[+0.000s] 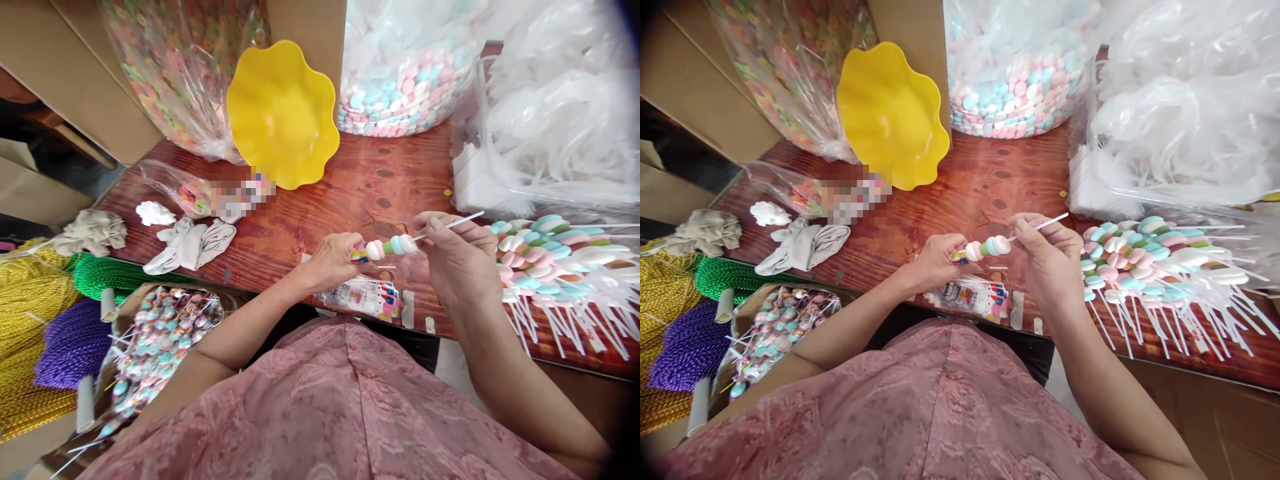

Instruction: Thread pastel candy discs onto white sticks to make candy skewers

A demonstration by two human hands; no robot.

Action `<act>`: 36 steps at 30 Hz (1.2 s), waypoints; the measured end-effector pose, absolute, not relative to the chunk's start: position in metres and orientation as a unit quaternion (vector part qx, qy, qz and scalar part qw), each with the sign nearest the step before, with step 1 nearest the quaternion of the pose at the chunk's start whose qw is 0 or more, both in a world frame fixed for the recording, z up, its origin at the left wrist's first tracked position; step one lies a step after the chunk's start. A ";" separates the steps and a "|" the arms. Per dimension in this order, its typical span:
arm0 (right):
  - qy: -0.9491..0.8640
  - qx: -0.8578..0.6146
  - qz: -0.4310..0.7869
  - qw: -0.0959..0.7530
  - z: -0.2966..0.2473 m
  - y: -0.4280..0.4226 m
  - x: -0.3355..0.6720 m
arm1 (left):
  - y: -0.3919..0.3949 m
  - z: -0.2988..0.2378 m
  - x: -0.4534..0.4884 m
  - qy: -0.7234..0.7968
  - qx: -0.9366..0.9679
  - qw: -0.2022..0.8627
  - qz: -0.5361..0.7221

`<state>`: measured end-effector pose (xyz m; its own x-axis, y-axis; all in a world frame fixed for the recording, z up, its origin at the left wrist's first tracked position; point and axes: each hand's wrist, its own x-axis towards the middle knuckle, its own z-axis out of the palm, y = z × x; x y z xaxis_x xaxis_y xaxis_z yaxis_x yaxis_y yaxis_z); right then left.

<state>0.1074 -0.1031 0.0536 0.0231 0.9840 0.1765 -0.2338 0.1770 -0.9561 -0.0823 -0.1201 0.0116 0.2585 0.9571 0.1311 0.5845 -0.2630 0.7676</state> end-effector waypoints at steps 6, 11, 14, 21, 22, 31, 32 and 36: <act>-0.533 -0.397 0.441 0.603 0.043 -0.108 0.109 | -0.125 0.013 -0.080 0.509 0.698 0.375 0.337; -0.681 -0.369 0.314 0.549 0.044 -0.111 0.111 | -0.128 0.008 -0.080 0.479 0.661 0.463 0.346; -0.691 -0.352 0.356 0.521 0.044 -0.111 0.110 | -0.128 0.002 -0.081 0.478 0.664 0.451 0.356; -0.619 -0.391 0.408 0.546 0.038 -0.117 0.102 | -0.123 0.002 -0.088 0.525 0.683 0.338 0.380; -0.625 -0.402 0.388 0.545 0.039 -0.119 0.101 | -0.123 0.003 -0.089 0.521 0.693 0.329 0.374; -0.576 -0.415 0.461 0.533 0.036 -0.122 0.089 | -0.128 -0.001 -0.086 0.506 0.773 0.247 0.293; -0.536 -0.415 0.497 0.542 0.033 -0.120 0.089 | -0.128 0.000 -0.086 0.505 0.778 0.241 0.287; -0.455 -0.384 0.567 0.569 0.022 -0.111 0.098 | -0.130 0.009 -0.095 0.485 0.778 0.277 0.287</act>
<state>0.0980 -0.1106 0.0216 -0.0578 0.9949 0.0827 -0.2962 0.0620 -0.9531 -0.0954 -0.1295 0.0092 0.3653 0.9135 0.1790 0.5951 -0.3770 0.7097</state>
